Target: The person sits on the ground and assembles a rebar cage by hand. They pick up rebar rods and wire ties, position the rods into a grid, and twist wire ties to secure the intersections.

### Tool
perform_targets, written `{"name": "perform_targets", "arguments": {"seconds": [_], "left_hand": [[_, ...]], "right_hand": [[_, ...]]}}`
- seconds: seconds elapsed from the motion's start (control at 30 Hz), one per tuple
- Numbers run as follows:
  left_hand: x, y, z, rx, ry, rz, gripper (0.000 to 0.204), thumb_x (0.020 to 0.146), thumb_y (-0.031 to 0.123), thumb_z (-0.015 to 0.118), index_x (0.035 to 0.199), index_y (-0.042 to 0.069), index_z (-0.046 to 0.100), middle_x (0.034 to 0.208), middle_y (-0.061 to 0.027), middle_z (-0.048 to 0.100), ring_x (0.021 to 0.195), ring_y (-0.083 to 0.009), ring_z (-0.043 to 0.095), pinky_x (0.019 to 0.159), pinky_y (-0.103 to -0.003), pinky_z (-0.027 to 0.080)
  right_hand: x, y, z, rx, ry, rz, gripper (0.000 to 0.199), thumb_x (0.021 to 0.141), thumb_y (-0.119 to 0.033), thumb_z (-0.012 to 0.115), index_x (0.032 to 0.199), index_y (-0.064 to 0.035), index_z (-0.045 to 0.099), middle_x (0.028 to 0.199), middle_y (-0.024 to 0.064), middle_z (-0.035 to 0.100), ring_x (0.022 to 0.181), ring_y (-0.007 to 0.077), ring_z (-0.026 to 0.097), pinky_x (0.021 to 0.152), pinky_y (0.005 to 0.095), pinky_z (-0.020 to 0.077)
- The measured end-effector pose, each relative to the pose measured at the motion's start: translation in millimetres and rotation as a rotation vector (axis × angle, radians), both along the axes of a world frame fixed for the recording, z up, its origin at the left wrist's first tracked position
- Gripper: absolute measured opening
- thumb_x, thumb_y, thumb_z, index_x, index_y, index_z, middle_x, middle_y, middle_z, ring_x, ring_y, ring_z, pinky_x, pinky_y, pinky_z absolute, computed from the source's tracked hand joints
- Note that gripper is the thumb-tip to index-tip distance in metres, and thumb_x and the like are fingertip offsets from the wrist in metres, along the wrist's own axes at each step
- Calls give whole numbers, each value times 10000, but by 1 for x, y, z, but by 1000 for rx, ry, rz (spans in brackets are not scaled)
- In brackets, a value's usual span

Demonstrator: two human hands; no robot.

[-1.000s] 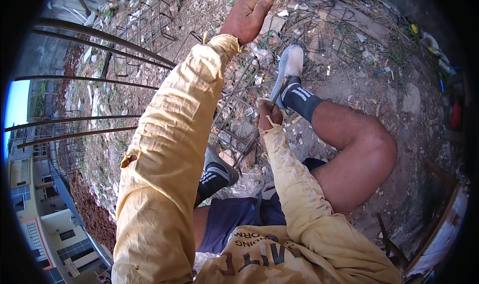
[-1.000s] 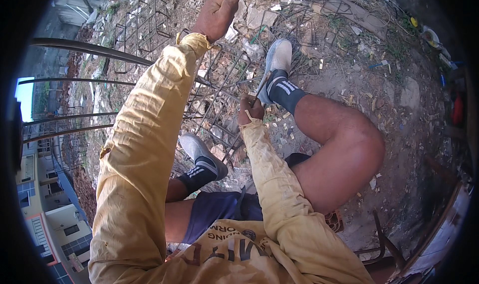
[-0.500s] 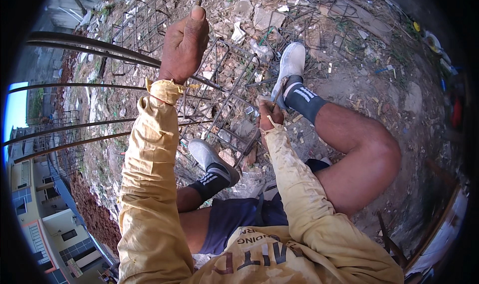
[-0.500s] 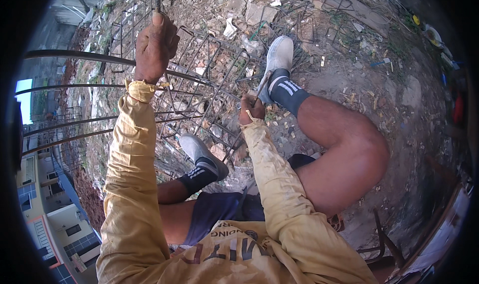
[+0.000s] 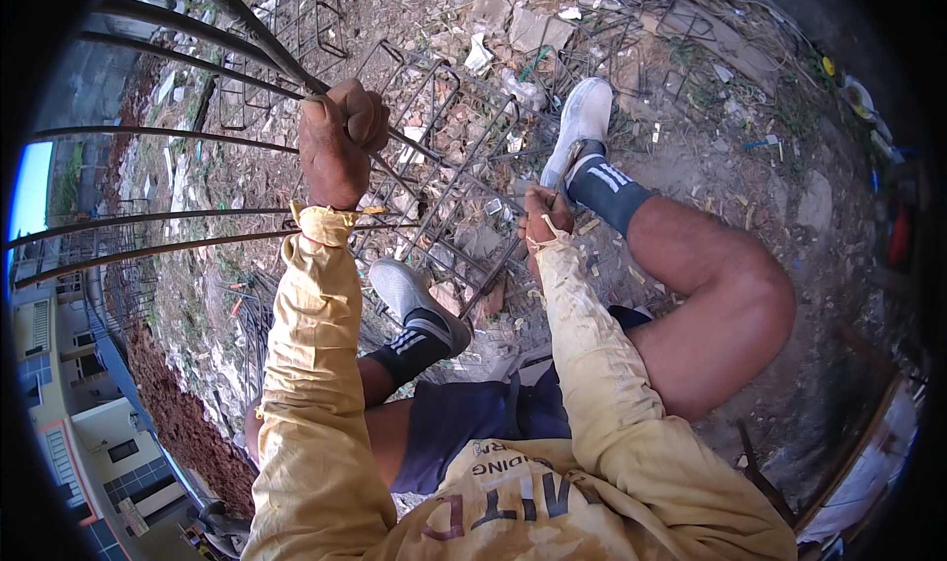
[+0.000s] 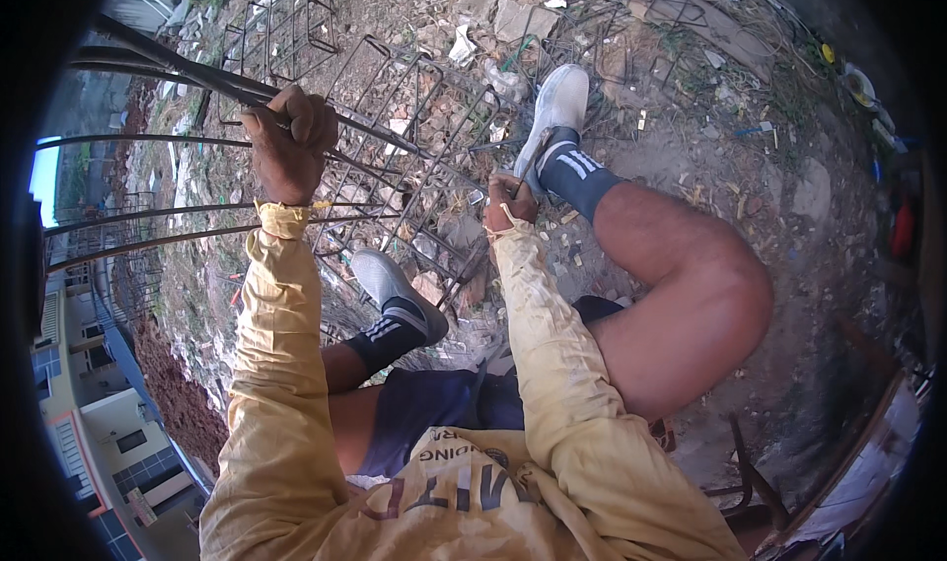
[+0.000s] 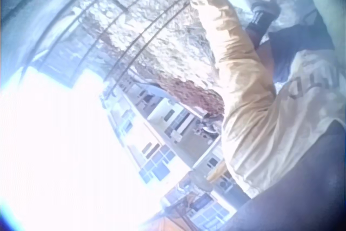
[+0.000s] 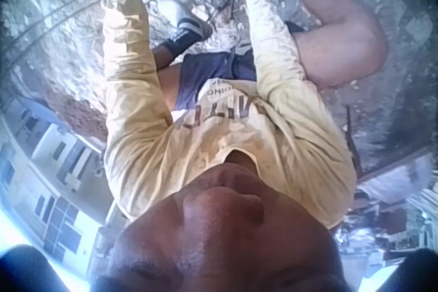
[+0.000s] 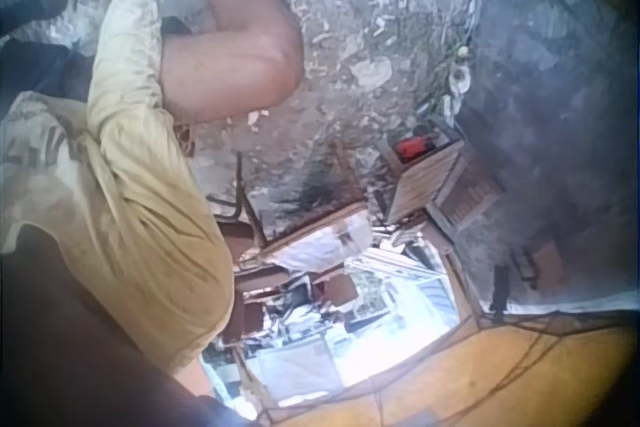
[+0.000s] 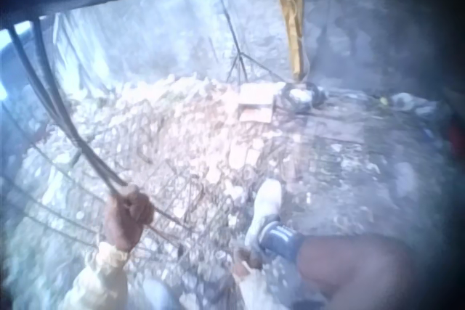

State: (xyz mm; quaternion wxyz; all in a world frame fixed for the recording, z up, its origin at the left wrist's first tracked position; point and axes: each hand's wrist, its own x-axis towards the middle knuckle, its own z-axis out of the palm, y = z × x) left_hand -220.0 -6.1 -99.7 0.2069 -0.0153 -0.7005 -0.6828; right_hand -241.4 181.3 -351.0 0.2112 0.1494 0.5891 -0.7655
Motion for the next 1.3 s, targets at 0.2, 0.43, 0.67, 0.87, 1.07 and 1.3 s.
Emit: {"name": "perform_targets", "arguments": {"seconds": [0.2, 0.43, 0.67, 0.87, 1.07, 1.3], "left_hand": [[49, 10, -23, -90, 216, 538, 481, 970, 461, 502, 694, 91, 367, 620, 35, 323, 535, -62, 285, 460, -240, 201], [74, -13, -14, 42, 276, 670, 512, 986, 492, 436, 651, 120, 328, 551, 37, 277, 461, -78, 238, 420, -258, 183], [82, -40, -17, 119, 298, 668, 521, 973, 531, 429, 667, 129, 299, 547, 37, 264, 453, -81, 238, 407, -264, 191], [87, -49, -28, 94, 288, 729, 555, 950, 567, 450, 634, 141, 287, 528, 41, 249, 436, -81, 234, 394, -269, 177], [89, -62, -28, 110, 282, 848, 571, 918, 617, 473, 658, 139, 300, 539, 43, 244, 459, -88, 227, 416, -271, 174], [77, -70, -26, 48, 286, 682, 643, 937, 626, 406, 544, 125, 322, 486, 18, 333, 413, -91, 317, 385, -271, 246]], "right_hand": [[-21, 16, -4, 23, -3, -32, 230, 868, -164, 632, 1055, -30, 622, 754, 36, 576, 516, 96, 509, 402, 245, 428], [-16, 14, 28, 37, 71, -104, 212, 851, -241, 668, 939, -49, 655, 592, 34, 550, 435, 115, 508, 394, 271, 411], [-14, 20, 31, -16, 63, -42, 208, 866, -220, 654, 984, -49, 645, 608, 20, 536, 442, 102, 496, 398, 259, 420], [-12, 24, 24, 79, 75, -49, 217, 867, -203, 643, 1009, -39, 641, 656, 31, 561, 457, 108, 512, 392, 254, 424], [-6, 18, 27, 108, 117, -46, 203, 852, -149, 626, 1003, -14, 648, 756, 72, 619, 468, 112, 526, 379, 252, 417], [-7, 21, 14, 229, 109, 115, 258, 892, -235, 619, 1115, -107, 636, 689, 63, 611, 456, 127, 534, 383, 262, 425]]}}
